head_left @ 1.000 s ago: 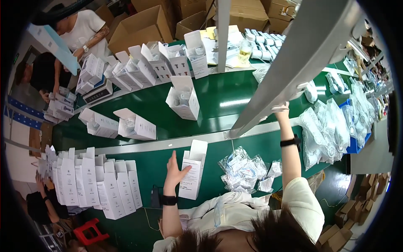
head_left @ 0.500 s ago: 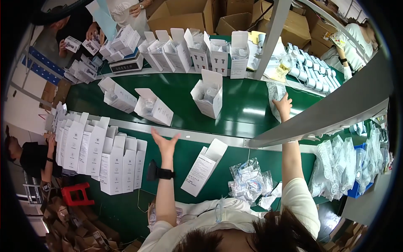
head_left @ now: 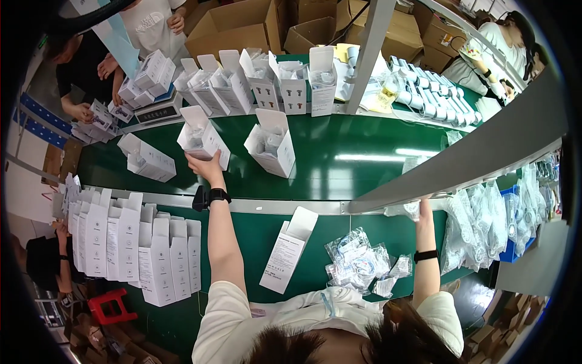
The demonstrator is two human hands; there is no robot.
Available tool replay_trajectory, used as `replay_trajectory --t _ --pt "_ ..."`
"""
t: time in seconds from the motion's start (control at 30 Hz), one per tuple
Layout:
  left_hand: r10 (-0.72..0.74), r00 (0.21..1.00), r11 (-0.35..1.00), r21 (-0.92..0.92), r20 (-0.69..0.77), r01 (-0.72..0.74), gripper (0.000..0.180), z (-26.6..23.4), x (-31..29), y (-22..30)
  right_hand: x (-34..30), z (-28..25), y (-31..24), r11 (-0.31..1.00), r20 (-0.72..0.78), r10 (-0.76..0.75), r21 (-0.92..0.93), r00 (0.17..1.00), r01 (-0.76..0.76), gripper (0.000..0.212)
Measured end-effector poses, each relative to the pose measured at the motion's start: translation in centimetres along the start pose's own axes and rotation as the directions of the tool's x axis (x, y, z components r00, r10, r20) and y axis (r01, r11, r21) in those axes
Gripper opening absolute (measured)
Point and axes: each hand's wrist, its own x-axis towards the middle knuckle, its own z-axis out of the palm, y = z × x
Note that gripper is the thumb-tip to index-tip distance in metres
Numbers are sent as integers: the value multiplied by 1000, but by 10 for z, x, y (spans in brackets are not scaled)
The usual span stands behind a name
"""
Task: The person packages handheld devices by hand, placing a bubble-wrapped object and a small plastic bag of accessories into a white cardboard box. They then set the box on the assembly line and repeat the process for the next item.
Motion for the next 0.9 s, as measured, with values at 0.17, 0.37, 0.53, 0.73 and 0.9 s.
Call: replay_trajectory --t 0.17,0.37,0.53,0.73,0.9 --pt "-95 995 996 7 22 94 97 12 -31 -17 -120 -32 -11 993 -26 36 -114 999 -39 34" --pt "68 295 996 -81 953 32 72 -61 -156 -14 -204 26 37 1000 92 5 -2 996 -5 43" --pt "217 113 957 -189 970 -221 69 -96 -213 -9 -212 59 68 990 329 -48 -107 943 88 54" --pt "277 196 928 -315 941 198 68 -143 -222 63 -218 136 82 992 443 -126 74 888 104 62" --pt "411 321 910 -403 853 -93 67 -161 -246 79 -225 188 111 957 320 -263 206 910 204 68"
